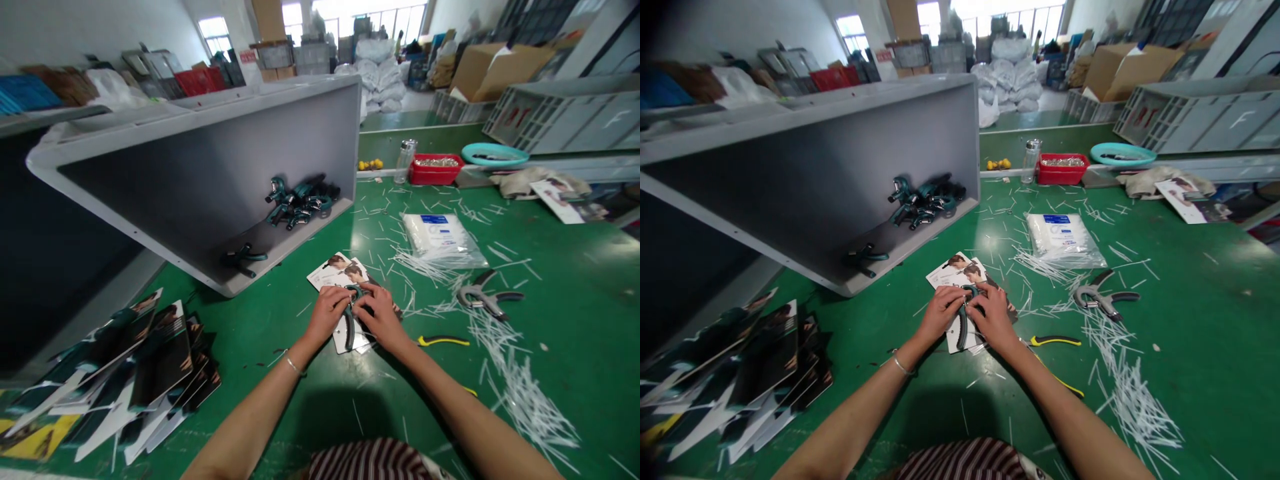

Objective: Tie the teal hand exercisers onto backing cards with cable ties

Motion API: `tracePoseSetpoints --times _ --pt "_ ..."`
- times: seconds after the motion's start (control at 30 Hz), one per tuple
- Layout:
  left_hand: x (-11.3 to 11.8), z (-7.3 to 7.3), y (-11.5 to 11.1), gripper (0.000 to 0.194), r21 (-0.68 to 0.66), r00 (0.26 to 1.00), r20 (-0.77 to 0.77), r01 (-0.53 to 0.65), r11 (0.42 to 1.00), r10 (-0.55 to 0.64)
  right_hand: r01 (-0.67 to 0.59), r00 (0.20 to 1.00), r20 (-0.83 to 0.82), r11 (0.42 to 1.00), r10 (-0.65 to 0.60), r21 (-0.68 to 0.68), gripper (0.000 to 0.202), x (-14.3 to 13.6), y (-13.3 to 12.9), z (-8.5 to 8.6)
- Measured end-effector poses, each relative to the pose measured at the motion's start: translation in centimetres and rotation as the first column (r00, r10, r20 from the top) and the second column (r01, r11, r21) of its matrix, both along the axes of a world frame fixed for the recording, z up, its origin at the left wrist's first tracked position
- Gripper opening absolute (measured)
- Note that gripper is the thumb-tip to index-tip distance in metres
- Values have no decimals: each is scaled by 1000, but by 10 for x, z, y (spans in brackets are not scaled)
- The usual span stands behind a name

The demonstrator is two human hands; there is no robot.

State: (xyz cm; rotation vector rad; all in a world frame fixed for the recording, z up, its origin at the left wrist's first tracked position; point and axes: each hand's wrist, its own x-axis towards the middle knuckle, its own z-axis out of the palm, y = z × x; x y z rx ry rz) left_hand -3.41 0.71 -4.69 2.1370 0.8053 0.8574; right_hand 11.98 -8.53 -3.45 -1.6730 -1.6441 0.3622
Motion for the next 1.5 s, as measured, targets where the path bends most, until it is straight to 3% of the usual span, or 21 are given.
tracePoseSetpoints --times 0.37,0.63,0.73,0.8,0.9,1.0,1.07,1.2,1.37,1.43,1.5 --pt "-1 5 -2 23 -48 1000 21 7 999 -6 -42 999 -18 998 41 -45 14 3 -3 -2" --pt "-3 4 -6 22 -2 1000 17 25 1000 -25 -28 998 -52 999 26 -44 16 1 -1 -2" --pt "-6 10 -6 21 7 996 -9 89 996 -89 1 995 -100 1000 -2 -5 17 0 1 -3" --pt "-8 17 -4 22 -55 993 -13 115 992 -116 9 992 -127 1000 -7 13 17 -1 2 -2" --pt "-5 28 -2 20 -140 999 19 28 990 -26 4 988 -154 1000 -1 18 12 -2 5 -2" --pt "4 40 -5 18 3 989 -44 -139 990 139 18 983 -184 999 -11 37 13 0 9 -4" --pt "10 45 -12 18 165 977 -103 -168 972 186 68 975 -217 995 -51 72 17 2 15 -7" --pt "13 39 -32 19 357 976 -180 -49 933 120 120 943 -319 990 -91 72 23 5 32 -14" --pt "6 20 -43 21 451 923 -385 214 867 -28 120 971 -217 990 -102 71 20 0 44 -16" --pt "1 22 -43 21 421 907 -421 217 881 -22 122 976 -189 990 -107 67 17 1 42 -11" --pt "-8 29 -44 21 393 909 -406 79 916 96 73 988 -143 995 -63 65 13 6 34 -1"
